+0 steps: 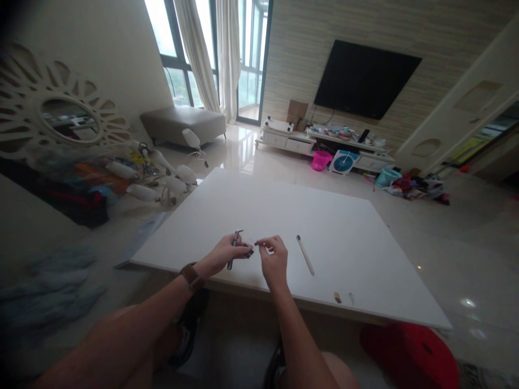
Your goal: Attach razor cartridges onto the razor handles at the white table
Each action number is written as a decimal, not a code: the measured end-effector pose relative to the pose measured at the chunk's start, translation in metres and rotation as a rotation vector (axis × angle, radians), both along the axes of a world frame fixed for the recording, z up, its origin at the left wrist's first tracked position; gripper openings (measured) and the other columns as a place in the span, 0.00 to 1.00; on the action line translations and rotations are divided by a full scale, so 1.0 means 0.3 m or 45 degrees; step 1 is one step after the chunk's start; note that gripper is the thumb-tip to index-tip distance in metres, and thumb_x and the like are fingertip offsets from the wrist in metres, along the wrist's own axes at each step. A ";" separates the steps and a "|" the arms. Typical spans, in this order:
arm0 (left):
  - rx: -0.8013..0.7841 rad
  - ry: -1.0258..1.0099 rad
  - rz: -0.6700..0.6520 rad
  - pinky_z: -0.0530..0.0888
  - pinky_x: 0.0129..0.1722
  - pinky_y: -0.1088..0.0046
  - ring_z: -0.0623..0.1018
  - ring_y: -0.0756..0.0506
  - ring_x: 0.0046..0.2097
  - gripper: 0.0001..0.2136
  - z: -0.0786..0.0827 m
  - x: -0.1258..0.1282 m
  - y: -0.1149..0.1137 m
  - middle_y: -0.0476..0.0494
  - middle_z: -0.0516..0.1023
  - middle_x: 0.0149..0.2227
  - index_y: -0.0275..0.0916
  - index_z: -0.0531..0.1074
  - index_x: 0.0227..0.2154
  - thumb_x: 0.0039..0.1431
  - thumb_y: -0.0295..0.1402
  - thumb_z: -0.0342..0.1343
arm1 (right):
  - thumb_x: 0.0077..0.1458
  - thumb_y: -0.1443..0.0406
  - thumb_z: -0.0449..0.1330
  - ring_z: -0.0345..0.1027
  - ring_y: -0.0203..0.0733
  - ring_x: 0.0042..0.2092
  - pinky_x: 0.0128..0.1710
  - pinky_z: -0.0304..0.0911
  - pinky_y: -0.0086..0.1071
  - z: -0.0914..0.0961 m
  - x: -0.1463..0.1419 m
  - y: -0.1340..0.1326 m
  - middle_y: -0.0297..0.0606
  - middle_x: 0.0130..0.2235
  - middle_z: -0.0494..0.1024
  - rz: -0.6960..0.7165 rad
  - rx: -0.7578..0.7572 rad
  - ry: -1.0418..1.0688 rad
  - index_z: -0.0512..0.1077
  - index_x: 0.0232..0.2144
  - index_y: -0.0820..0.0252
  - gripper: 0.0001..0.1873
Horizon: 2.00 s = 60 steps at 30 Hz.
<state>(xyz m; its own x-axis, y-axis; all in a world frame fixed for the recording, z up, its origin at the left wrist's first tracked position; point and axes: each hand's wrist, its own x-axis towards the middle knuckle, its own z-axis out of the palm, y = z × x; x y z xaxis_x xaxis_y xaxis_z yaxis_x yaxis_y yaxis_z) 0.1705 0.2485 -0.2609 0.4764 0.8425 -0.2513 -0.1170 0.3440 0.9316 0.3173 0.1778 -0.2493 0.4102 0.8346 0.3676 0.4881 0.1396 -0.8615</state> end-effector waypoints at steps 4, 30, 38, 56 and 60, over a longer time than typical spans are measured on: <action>0.001 -0.001 0.005 0.78 0.35 0.68 0.78 0.49 0.32 0.22 0.004 -0.003 -0.006 0.50 0.73 0.27 0.39 0.59 0.27 0.41 0.31 0.72 | 0.54 0.67 0.57 0.69 0.40 0.38 0.35 0.64 0.32 0.007 -0.007 -0.008 0.36 0.34 0.75 0.020 0.025 0.002 0.77 0.30 0.56 0.07; 0.207 0.149 -0.023 0.78 0.31 0.71 0.80 0.48 0.31 0.17 0.002 0.004 -0.025 0.44 0.80 0.30 0.38 0.61 0.26 0.43 0.23 0.66 | 0.53 0.70 0.59 0.69 0.40 0.36 0.37 0.62 0.33 -0.030 -0.009 -0.022 0.36 0.33 0.76 0.156 -0.060 -0.378 0.73 0.35 0.58 0.06; 0.294 0.196 -0.061 0.76 0.29 0.72 0.80 0.47 0.30 0.15 -0.011 0.015 -0.011 0.43 0.80 0.29 0.38 0.61 0.25 0.43 0.25 0.66 | 0.51 0.73 0.58 0.67 0.41 0.38 0.38 0.62 0.32 -0.016 0.000 -0.016 0.37 0.35 0.75 0.137 -0.042 -0.414 0.74 0.37 0.59 0.10; 0.587 1.199 0.045 0.68 0.26 0.75 0.77 0.48 0.28 0.09 -0.167 -0.287 0.264 0.49 0.77 0.25 0.39 0.65 0.26 0.47 0.28 0.62 | 0.48 0.70 0.57 0.70 0.40 0.35 0.37 0.59 0.31 -0.223 0.362 -0.050 0.37 0.32 0.79 -0.109 -0.661 -0.569 0.76 0.30 0.58 0.08; 0.567 1.342 0.030 0.65 0.25 0.74 0.74 0.47 0.26 0.10 -0.213 -0.375 0.308 0.50 0.73 0.20 0.39 0.65 0.23 0.42 0.27 0.63 | 0.51 0.67 0.57 0.70 0.38 0.34 0.33 0.57 0.28 -0.265 0.460 -0.111 0.35 0.33 0.80 -0.242 -0.839 -0.655 0.75 0.33 0.56 0.08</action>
<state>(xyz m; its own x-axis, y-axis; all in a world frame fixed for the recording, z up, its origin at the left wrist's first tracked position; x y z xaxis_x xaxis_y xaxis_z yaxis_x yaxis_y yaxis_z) 0.0580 0.3408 -0.3249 0.1888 0.9627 -0.1938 0.7927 -0.0329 0.6088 0.4554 0.1445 -0.3289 0.4803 0.8770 0.0105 0.8047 -0.4359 -0.4030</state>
